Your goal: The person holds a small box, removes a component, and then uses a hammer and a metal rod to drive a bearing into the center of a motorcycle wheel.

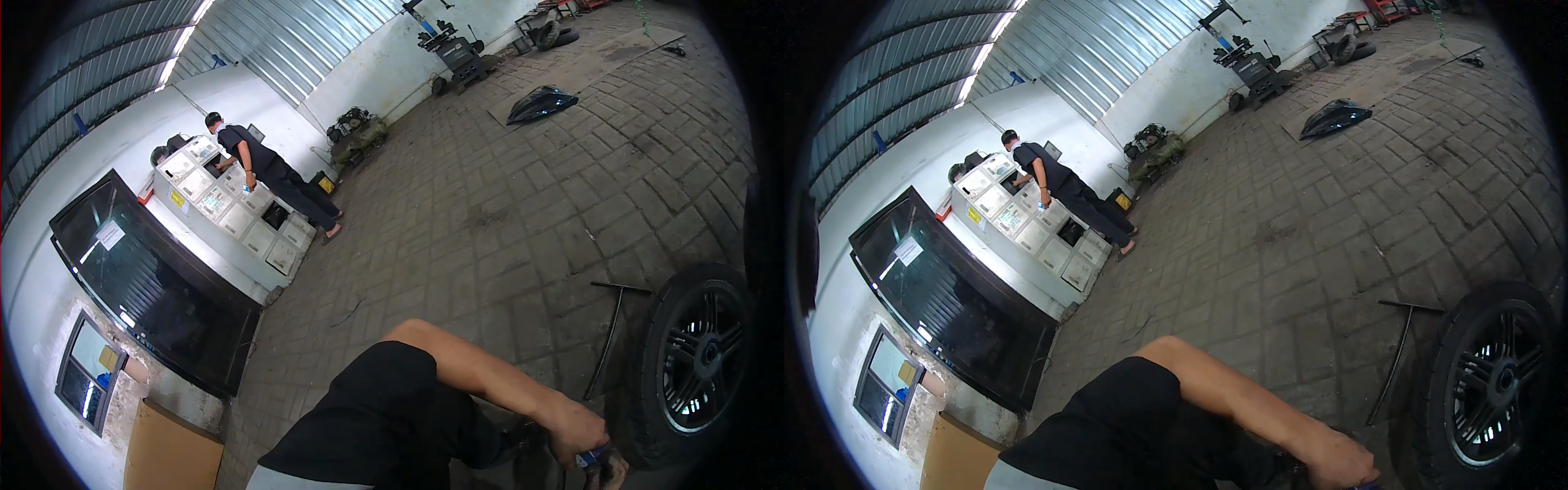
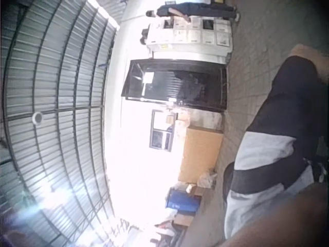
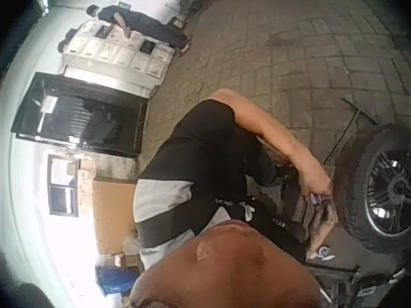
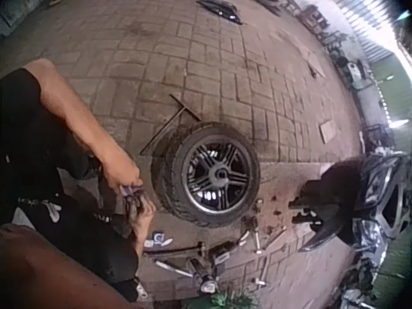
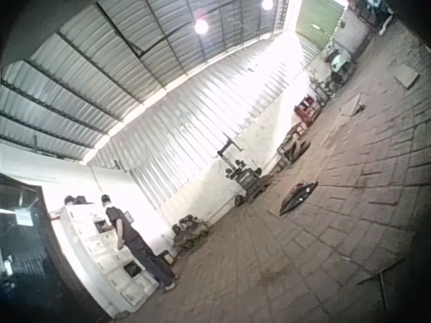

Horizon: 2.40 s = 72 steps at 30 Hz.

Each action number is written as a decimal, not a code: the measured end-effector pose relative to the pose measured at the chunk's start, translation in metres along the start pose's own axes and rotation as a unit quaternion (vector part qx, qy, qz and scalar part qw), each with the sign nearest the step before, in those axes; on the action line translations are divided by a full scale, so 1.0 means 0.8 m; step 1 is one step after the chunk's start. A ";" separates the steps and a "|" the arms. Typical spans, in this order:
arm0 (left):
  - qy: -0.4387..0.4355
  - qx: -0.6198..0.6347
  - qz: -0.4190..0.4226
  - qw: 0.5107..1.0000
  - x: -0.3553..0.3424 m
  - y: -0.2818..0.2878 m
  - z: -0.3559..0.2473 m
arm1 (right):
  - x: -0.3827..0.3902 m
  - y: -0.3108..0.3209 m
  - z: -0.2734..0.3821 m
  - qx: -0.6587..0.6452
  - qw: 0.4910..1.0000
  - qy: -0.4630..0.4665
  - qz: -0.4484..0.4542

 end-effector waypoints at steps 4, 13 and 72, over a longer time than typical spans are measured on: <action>-0.035 -0.014 0.040 0.998 -0.005 -0.011 -0.002 | 0.008 -0.009 -0.006 -0.089 0.990 -0.073 0.085; -0.076 -0.037 0.062 0.994 -0.023 -0.018 -0.011 | 0.040 0.001 -0.011 -0.071 0.997 -0.023 0.015; 0.077 0.385 -0.054 0.918 -0.081 0.031 -0.022 | 0.050 0.086 -0.022 -0.050 0.951 -0.143 -0.268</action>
Point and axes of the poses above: each hand's wrist, its own x-axis away from the middle knuckle, its own y-axis out of the back of the hand, z = x × y, the point moved 8 cm from there along -x, towards the middle knuckle, and after that the axes turned 4 degrees about y, right-handed, at the moved point
